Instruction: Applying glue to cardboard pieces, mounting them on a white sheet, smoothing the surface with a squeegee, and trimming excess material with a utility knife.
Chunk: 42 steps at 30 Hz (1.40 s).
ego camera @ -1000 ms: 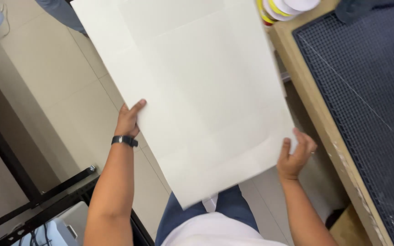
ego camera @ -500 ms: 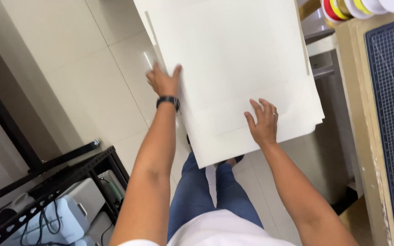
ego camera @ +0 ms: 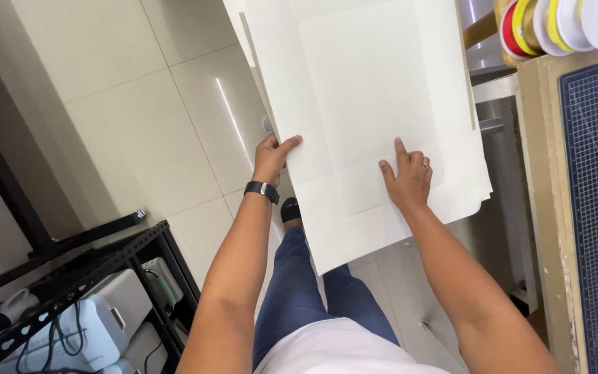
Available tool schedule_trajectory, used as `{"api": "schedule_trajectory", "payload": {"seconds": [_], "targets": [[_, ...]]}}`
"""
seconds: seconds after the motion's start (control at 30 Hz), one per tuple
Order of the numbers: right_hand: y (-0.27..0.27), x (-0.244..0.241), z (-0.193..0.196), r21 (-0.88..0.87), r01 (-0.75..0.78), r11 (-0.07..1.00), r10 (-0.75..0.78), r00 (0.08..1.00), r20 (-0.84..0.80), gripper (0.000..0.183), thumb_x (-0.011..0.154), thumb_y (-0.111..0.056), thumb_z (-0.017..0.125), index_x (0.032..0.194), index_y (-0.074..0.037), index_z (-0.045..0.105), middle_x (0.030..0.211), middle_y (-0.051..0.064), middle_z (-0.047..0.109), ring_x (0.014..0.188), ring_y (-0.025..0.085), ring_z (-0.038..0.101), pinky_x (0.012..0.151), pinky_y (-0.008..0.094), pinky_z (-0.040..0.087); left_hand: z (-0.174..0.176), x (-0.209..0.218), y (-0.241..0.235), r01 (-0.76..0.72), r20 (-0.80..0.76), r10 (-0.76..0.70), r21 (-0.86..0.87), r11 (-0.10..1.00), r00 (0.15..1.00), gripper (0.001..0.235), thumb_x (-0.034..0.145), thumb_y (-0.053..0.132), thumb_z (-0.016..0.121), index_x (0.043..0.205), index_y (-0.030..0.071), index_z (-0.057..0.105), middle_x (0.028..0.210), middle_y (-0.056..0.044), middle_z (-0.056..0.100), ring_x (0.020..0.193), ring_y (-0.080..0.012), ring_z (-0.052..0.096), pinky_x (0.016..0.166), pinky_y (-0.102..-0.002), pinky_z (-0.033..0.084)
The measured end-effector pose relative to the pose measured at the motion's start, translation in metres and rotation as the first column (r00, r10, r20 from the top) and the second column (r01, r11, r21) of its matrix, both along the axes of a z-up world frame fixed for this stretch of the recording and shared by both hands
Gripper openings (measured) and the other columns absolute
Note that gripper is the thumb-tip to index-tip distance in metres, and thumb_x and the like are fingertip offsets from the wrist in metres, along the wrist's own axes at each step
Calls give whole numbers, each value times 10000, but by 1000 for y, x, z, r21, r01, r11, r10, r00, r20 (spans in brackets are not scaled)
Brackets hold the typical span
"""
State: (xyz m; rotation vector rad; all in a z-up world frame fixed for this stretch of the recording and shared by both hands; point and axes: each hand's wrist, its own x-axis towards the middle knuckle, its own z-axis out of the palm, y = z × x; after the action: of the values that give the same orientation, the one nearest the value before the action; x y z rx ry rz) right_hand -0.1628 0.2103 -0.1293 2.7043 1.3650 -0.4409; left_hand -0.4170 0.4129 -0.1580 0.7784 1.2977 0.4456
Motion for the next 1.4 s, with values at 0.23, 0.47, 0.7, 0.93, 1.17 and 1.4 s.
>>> {"api": "schedule_trajectory", "payload": {"seconds": [0.23,0.47,0.7,0.93,1.17,1.4], "targets": [[47,-10,37,191,-144,971,159,985,-66,676,1059,-689,334,1621,-314,347,1585,146,334,1485,341,281,1224,495,247,6,18,-23,-7,446,173,-350,937,878,540,885,362,810,1353,169,622,1315,-129,696,1205,-322,674,1069,-500,526],[70,-10,59,348,-92,933,186,951,-246,665,1085,-655,235,1647,-308,315,1682,79,290,1552,308,219,1283,467,160,129,51,-50,-90,718,319,-339,937,619,1061,876,928,316,1594,151,400,1575,-205,451,1436,-393,442,1226,-570,336],[62,-3,74,418,-89,904,215,939,-267,615,1101,-587,297,1644,-301,332,1674,131,296,1540,375,233,1277,486,155,74,114,-68,-14,726,207,-262,965,655,658,1009,670,539,1495,226,526,1459,-120,564,1312,-300,564,1163,-477,445],[63,-9,118,443,3,897,158,932,-327,579,1118,-538,306,1648,-306,316,1695,143,254,1560,384,180,1292,480,110,122,141,-84,-47,716,-61,129,991,695,681,1047,649,460,1568,217,383,1578,-93,424,1393,-275,482,1201,-459,425],[77,-21,248,573,6,820,316,830,-460,585,1124,-462,292,1618,-148,294,1706,110,249,1594,243,189,1302,386,117,213,138,-99,-86,603,-320,547,833,731,711,1084,629,381,1640,209,239,1697,-64,285,1474,-250,399,1238,-440,405],[48,79,142,528,-151,836,352,886,-303,471,1131,-174,272,1575,-22,223,1660,146,212,1534,268,231,1288,424,153,287,113,-116,-29,229,-430,906,423,873,663,1132,641,358,1693,343,171,1770,-20,256,1710,-219,187,1361,-444,206]]}}
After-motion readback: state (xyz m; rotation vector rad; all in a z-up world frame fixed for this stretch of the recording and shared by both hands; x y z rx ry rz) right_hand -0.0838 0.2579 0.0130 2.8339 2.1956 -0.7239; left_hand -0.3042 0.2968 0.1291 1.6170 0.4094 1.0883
